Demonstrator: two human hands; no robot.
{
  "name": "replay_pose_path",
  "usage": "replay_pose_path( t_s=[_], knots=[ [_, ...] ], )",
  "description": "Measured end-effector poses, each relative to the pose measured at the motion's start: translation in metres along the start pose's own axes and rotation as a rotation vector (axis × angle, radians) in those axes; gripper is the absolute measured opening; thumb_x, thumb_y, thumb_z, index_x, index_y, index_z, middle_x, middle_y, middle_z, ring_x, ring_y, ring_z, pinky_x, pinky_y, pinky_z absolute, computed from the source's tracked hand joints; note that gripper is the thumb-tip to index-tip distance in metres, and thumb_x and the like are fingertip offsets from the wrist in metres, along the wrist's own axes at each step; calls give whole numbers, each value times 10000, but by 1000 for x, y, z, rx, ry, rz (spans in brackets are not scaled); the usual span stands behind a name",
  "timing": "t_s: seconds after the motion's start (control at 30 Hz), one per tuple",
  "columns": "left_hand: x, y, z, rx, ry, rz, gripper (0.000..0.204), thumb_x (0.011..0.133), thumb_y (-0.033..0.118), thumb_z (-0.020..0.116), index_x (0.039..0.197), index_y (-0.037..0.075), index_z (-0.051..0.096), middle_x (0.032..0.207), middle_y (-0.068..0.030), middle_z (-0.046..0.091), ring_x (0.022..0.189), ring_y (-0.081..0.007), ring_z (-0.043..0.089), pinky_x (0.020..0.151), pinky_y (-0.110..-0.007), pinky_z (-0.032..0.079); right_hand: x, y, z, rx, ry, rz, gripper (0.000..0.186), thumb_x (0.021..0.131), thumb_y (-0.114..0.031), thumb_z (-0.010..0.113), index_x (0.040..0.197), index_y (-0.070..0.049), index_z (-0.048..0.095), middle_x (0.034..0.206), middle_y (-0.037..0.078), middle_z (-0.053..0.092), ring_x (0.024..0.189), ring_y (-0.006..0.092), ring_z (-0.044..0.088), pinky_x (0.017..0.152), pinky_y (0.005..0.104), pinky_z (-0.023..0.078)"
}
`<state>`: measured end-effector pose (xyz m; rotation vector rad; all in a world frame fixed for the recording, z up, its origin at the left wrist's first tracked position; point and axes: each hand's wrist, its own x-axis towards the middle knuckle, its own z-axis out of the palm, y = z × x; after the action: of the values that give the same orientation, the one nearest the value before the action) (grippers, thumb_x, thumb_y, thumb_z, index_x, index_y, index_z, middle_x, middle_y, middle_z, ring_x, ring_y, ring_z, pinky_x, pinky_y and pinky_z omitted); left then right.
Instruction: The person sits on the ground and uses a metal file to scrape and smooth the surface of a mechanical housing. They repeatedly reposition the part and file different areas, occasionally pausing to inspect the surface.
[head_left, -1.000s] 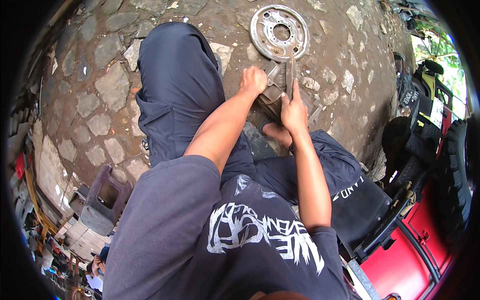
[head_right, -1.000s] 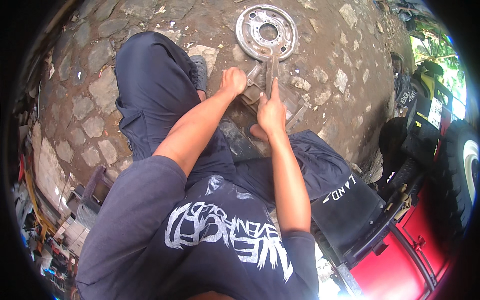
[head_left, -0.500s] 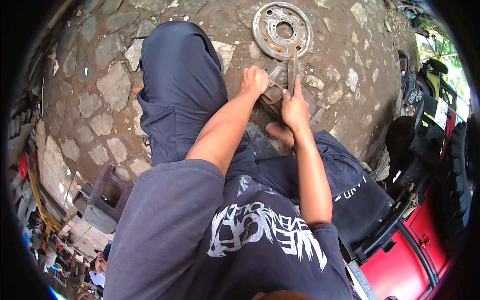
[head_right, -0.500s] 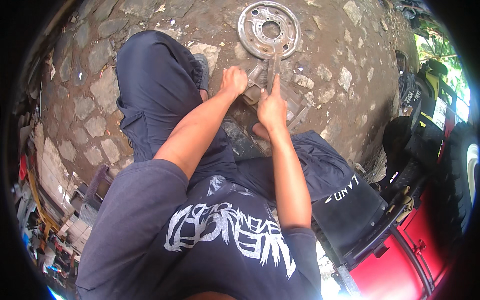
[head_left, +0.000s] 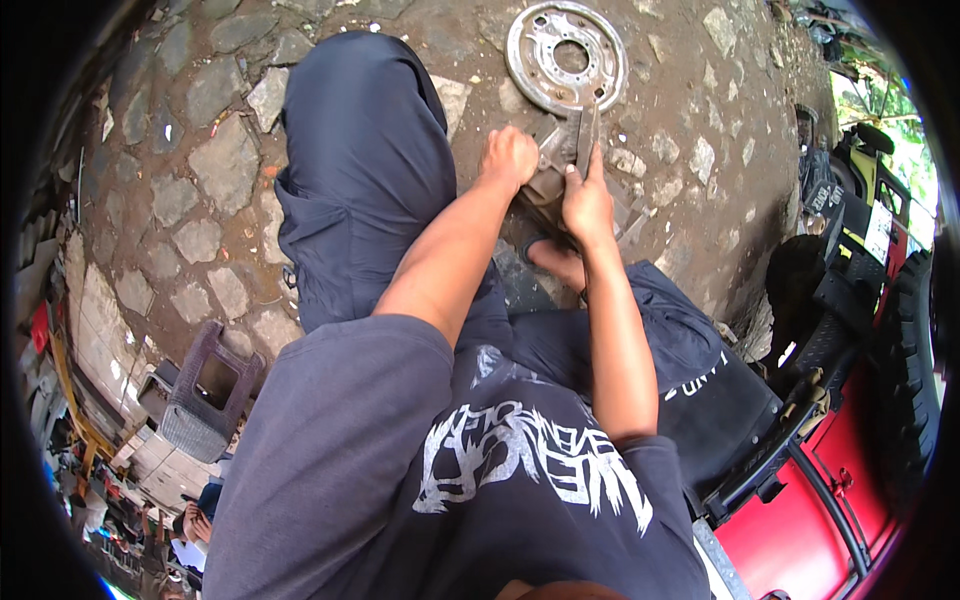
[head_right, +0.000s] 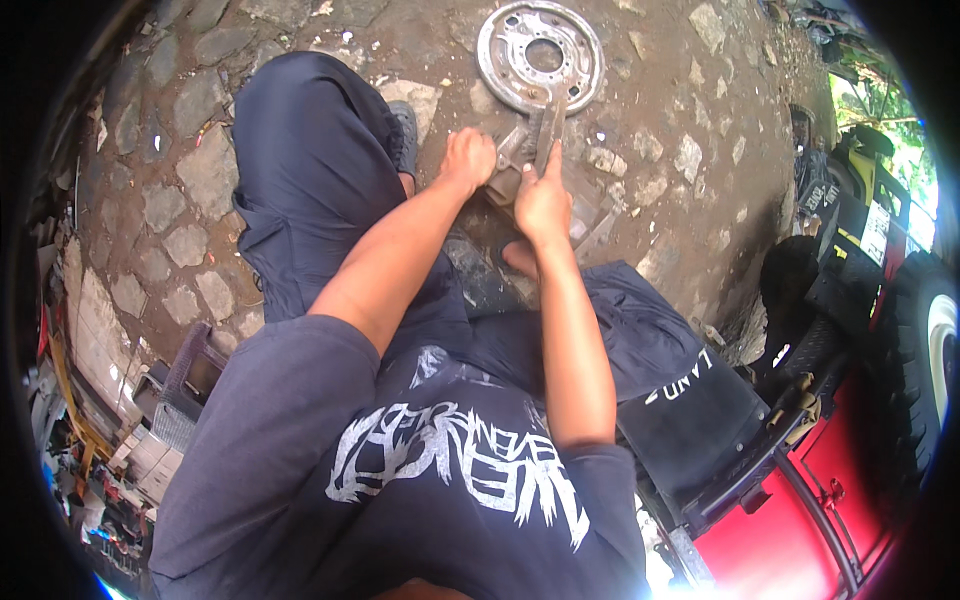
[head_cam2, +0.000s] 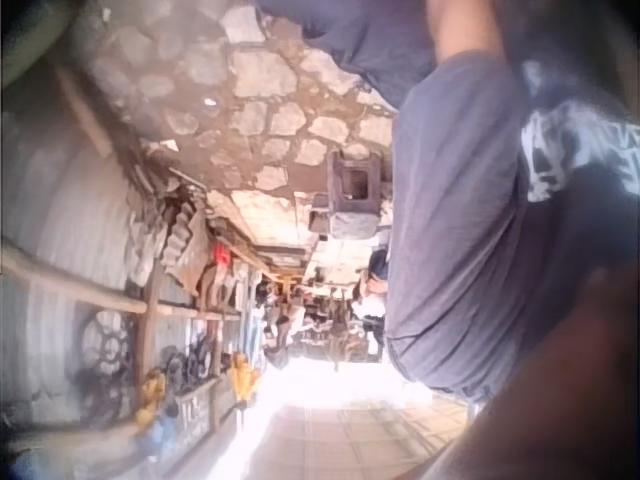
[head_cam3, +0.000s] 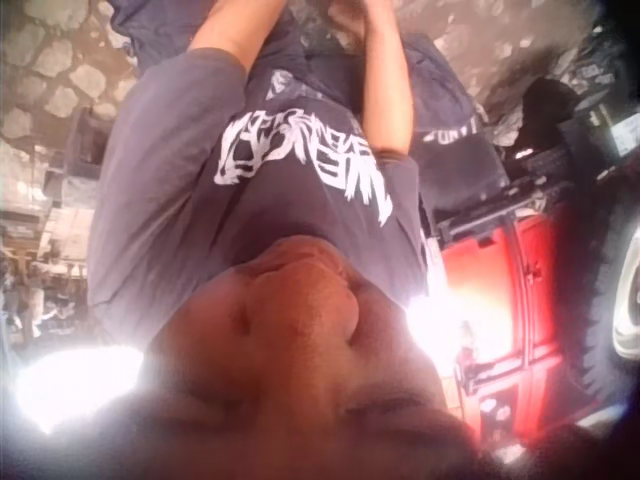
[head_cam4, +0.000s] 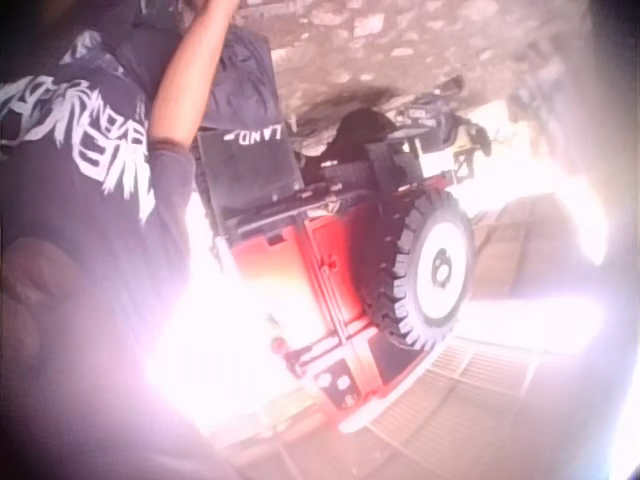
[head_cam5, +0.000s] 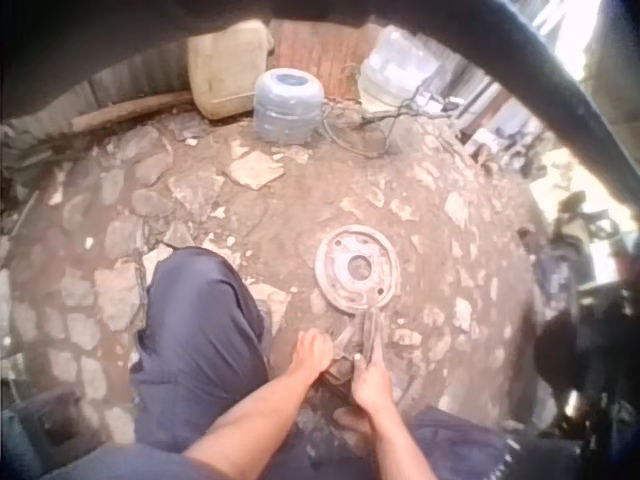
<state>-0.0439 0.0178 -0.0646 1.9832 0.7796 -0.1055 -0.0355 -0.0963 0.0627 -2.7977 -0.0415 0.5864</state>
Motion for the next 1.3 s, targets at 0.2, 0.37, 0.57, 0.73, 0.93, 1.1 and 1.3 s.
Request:
replay_pose_path(
  t_s=[0.2, 0.37, 0.57, 0.73, 0.93, 1.1, 1.3],
  knots=[
    [0, 4, -16, -26, -152, -147, 390, 961, 240, 494, 1027, -18, 778, 1184, -307, 693, 1112, -472, 671, 1014, -495, 530, -66, -36, -38, 227, -135, 50, 675, 1051, -202, 521, 1646, -75, 231, 969, 300, 722, 879, 471, 714, 796, 527, 529],
    [13, -1, 2, -158, -217, -572, 439, 952, 289, 483, 1159, 7, 747, 1285, -269, 667, 1224, -456, 628, 1074, -492, 486, -90, -12, -6, 194, -46, -94, 711, 1037, -104, 550, 1656, -90, 201, 918, 279, 719, 806, 461, 704, 747, 520, 531],
    [7, 12, -5, -138, -179, -554, 430, 928, 264, 487, 1121, -7, 760, 1244, -288, 676, 1208, -454, 643, 1061, -486, 499, -28, -13, 28, 58, 163, -128, 723, 1042, -141, 544, 1661, -116, 173, 843, 306, 699, 768, 512, 680, 696, 554, 512],
    [5, 20, -11, -84, -141, -489, 446, 941, 274, 473, 1130, -14, 756, 1285, -254, 680, 1220, -431, 632, 1074, -492, 484, -67, -14, 11, 184, 53, -38, 735, 1053, -163, 526, 1671, -118, 129, 720, 232, 678, 658, 388, 694, 653, 509, 522],
    [10, -23, 23, 75, -174, -273, 464, 958, 297, 457, 1108, -20, 760, 1270, -238, 689, 1230, -413, 620, 1075, -488, 480, -52, -35, -2, 223, -107, 137, 736, 1056, -242, 515, 1673, -129, 128, 899, 266, 731, 795, 410, 736, 772, 489, 561],
    [6, 11, -2, 27, -194, -369, 468, 969, 311, 444, 1075, -6, 771, 1244, -215, 703, 1219, -398, 617, 1077, -471, 475, -14, -30, -12, 171, -39, 88, 716, 1046, -221, 519, 1663, -114, 172, 974, 329, 720, 967, 522, 699, 879, 547, 528],
    [0, 0, 2, 0, -34, -374, 455, 961, 317, 458, 1045, 5, 779, 1223, -227, 707, 1186, -409, 635, 1058, -479, 485, -62, -20, -47, 339, -253, 111, 703, 1039, -207, 535, 1658, -133, 211, 1145, 348, 694, 1101, 502, 673, 955, 536, 513]
  ],
)
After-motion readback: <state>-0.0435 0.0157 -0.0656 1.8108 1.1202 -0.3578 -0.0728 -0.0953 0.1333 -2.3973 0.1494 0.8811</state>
